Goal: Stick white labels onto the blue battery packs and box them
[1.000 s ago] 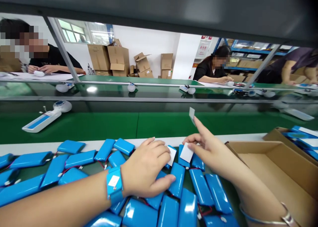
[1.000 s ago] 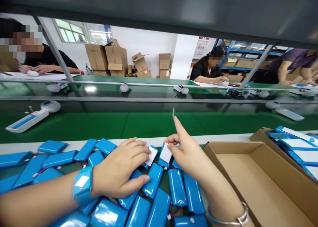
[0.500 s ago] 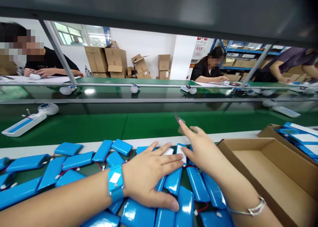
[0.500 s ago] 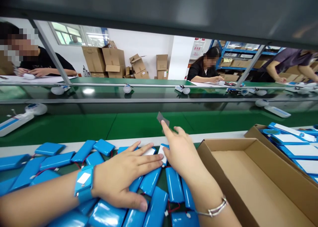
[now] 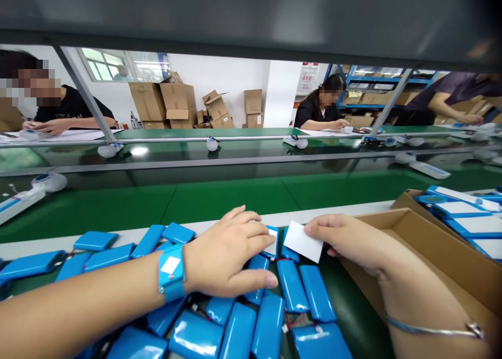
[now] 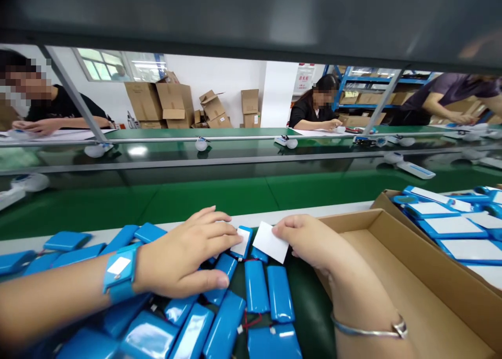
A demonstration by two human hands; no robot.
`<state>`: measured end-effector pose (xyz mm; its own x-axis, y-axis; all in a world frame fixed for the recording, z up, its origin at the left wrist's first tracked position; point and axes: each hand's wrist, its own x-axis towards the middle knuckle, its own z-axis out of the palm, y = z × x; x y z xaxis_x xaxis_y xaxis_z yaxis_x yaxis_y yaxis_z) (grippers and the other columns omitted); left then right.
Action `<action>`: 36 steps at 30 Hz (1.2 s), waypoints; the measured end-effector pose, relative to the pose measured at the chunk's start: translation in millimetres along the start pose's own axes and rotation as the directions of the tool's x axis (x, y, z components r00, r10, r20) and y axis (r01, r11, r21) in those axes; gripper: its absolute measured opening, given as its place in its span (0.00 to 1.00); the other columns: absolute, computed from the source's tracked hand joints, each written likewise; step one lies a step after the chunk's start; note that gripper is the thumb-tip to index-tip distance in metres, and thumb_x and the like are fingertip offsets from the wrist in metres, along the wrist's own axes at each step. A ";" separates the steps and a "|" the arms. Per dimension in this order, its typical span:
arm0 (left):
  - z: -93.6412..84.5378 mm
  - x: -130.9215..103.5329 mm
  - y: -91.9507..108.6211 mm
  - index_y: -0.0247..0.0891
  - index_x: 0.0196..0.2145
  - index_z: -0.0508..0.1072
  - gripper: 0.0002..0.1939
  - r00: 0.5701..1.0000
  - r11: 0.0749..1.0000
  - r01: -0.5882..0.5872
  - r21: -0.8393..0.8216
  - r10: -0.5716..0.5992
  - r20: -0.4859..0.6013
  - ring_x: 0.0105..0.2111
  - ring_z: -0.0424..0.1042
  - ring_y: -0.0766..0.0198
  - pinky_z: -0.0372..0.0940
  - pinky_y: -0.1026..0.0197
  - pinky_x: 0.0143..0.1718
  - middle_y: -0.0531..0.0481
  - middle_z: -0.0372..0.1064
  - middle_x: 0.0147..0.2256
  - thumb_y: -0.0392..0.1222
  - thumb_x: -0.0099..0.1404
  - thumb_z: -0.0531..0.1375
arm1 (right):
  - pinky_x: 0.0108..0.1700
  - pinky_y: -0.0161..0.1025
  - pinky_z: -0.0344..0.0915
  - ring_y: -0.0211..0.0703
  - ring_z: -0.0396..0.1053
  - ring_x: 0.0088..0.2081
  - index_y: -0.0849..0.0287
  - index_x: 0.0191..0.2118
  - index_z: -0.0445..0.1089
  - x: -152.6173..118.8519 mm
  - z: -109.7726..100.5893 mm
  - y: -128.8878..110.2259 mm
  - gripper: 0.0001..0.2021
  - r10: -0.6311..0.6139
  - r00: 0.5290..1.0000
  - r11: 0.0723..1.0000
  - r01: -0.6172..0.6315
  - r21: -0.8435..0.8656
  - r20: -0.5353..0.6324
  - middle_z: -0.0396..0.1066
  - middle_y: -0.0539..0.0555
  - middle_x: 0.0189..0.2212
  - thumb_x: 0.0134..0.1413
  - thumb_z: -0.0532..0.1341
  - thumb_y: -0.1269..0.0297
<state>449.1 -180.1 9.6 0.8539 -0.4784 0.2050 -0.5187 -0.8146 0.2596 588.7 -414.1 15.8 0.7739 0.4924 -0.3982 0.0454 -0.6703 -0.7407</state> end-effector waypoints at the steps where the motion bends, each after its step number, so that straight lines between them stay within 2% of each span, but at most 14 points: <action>1: 1.4 5.8 2.2 0.39 0.61 0.68 0.32 1.000 1.000 -0.013 0.014 0.013 -0.007 0.59 0.61 0.45 0.43 0.34 0.67 0.41 0.69 0.56 0.64 0.70 0.53 | 0.33 0.34 0.60 0.40 0.66 0.33 0.60 0.37 0.74 1.3 0.0 0.0 0.11 0.006 1.000 1.000 -0.007 -0.008 -0.008 0.73 0.53 0.32 0.61 0.57 0.59; 6: 21.1 27.0 8.7 0.40 0.61 0.68 0.33 0.998 0.996 -0.061 0.067 0.062 -0.012 0.50 0.65 0.49 0.50 0.38 0.62 0.43 0.70 0.49 0.66 0.69 0.53 | 0.33 0.36 0.62 0.37 0.65 0.29 0.61 0.33 0.72 8.5 4.4 -0.4 0.10 -0.006 1.000 0.995 0.004 -0.102 -0.022 0.70 0.49 0.27 0.65 0.56 0.65; 11: 36.4 34.7 5.3 0.40 0.61 0.68 0.39 0.996 0.993 -0.091 0.068 0.092 -0.008 0.48 0.66 0.50 0.56 0.43 0.58 0.43 0.69 0.48 0.71 0.64 0.55 | 0.33 0.37 0.64 0.37 0.64 0.26 0.60 0.27 0.70 11.5 8.8 -7.6 0.11 0.083 0.988 0.947 -0.119 -0.299 -0.131 0.67 0.47 0.23 0.62 0.62 0.66; 12: 38.3 35.0 4.2 0.40 0.61 0.69 0.39 0.995 0.994 -0.099 0.051 0.100 -0.014 0.49 0.66 0.49 0.56 0.44 0.58 0.42 0.69 0.48 0.72 0.64 0.56 | 0.34 0.38 0.64 0.39 0.66 0.28 0.61 0.28 0.71 10.4 6.9 -10.2 0.10 0.079 0.982 0.934 -0.133 -0.333 -0.173 0.68 0.48 0.24 0.61 0.63 0.66; 14: 41.5 34.6 2.5 0.38 0.60 0.69 0.40 0.994 0.994 -0.105 0.021 0.105 -0.030 0.56 0.63 0.45 0.54 0.44 0.61 0.40 0.69 0.53 0.72 0.63 0.57 | 0.42 0.44 0.65 0.47 0.70 0.38 0.63 0.37 0.75 5.9 -0.3 -14.2 0.05 0.014 0.957 0.915 -0.129 -0.383 -0.290 0.74 0.56 0.34 0.62 0.61 0.69; 16: 43.4 33.3 1.7 0.38 0.61 0.66 0.42 0.995 0.995 -0.097 0.005 0.097 -0.023 0.63 0.56 0.39 0.49 0.41 0.64 0.39 0.64 0.60 0.72 0.62 0.57 | 0.49 0.48 0.62 0.55 0.68 0.49 0.65 0.48 0.74 -1.9 -10.0 -15.1 0.12 -0.078 0.936 0.910 -0.074 -0.408 -0.344 0.74 0.63 0.46 0.63 0.56 0.70; 18: 42.6 31.9 2.4 0.39 0.60 0.66 0.39 0.996 0.996 -0.085 0.011 0.085 -0.024 0.65 0.52 0.37 0.47 0.39 0.65 0.41 0.62 0.63 0.71 0.64 0.55 | 0.50 0.44 0.61 0.53 0.69 0.50 0.60 0.48 0.76 -11.3 -17.9 -12.9 0.14 -0.152 0.963 0.911 0.050 -0.409 -0.222 0.75 0.58 0.47 0.63 0.55 0.70; 20: 38.5 31.1 5.3 0.38 0.55 0.70 0.34 0.988 0.992 -0.124 0.020 0.126 -0.085 0.59 0.61 0.40 0.52 0.40 0.61 0.40 0.69 0.56 0.69 0.66 0.54 | 0.44 0.39 0.63 0.47 0.72 0.43 0.53 0.39 0.80 -20.4 -21.2 -9.8 0.13 -0.191 0.981 0.908 0.183 -0.378 0.015 0.78 0.49 0.39 0.58 0.57 0.70; 22: 32.7 31.4 10.2 0.37 0.49 0.74 0.32 0.962 0.977 -0.212 0.002 0.209 -0.176 0.47 0.67 0.48 0.58 0.45 0.53 0.41 0.72 0.44 0.69 0.67 0.52 | 0.38 0.37 0.63 0.44 0.72 0.37 0.50 0.33 0.80 -27.0 -20.2 -8.3 0.11 -0.189 0.957 0.901 0.258 -0.349 0.219 0.78 0.44 0.32 0.51 0.60 0.70; 25: 27.4 33.1 17.9 0.36 0.46 0.76 0.33 0.931 0.941 -0.326 -0.087 0.304 -0.204 0.36 0.67 0.56 0.59 0.50 0.43 0.45 0.71 0.35 0.68 0.69 0.49 | 0.33 0.36 0.60 0.43 0.72 0.34 0.50 0.32 0.81 -31.4 -16.0 -10.0 0.13 -0.136 0.916 0.902 0.271 -0.335 0.377 0.78 0.43 0.30 0.45 0.61 0.71; 30: 38.0 34.5 22.8 0.37 0.49 0.76 0.35 0.916 0.910 -0.397 -0.121 0.384 -0.121 0.35 0.66 0.57 0.54 0.51 0.37 0.46 0.71 0.34 0.71 0.68 0.49 | 0.33 0.33 0.60 0.39 0.69 0.33 0.52 0.31 0.81 -29.5 -12.0 -14.0 0.14 -0.090 0.909 0.904 0.246 -0.350 0.407 0.78 0.43 0.29 0.43 0.60 0.74; 34: 52.0 33.9 22.3 0.41 0.57 0.71 0.38 0.930 0.926 -0.367 -0.094 0.364 -0.041 0.36 0.67 0.56 0.55 0.51 0.39 0.46 0.71 0.37 0.74 0.66 0.50 | 0.27 0.34 0.53 0.35 0.59 0.25 0.55 0.24 0.78 -26.7 -8.3 -16.2 0.10 -0.056 0.927 0.891 0.214 -0.401 0.372 0.68 0.44 0.20 0.42 0.61 0.75; 36: 56.7 35.1 21.0 0.41 0.58 0.71 0.41 0.937 0.932 -0.349 -0.102 0.348 -0.025 0.37 0.67 0.55 0.55 0.51 0.40 0.45 0.71 0.38 0.76 0.63 0.52 | 0.25 0.35 0.50 0.35 0.54 0.23 0.55 0.23 0.78 -25.3 -5.2 -18.2 0.10 -0.040 0.945 0.884 0.185 -0.429 0.324 0.65 0.44 0.18 0.40 0.61 0.77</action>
<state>470.6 -232.6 -31.2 0.6186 -0.7237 0.3060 -0.7854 -0.5586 0.2667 571.5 -417.3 42.1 0.5249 0.6722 -0.5222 0.4540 -0.7400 -0.4962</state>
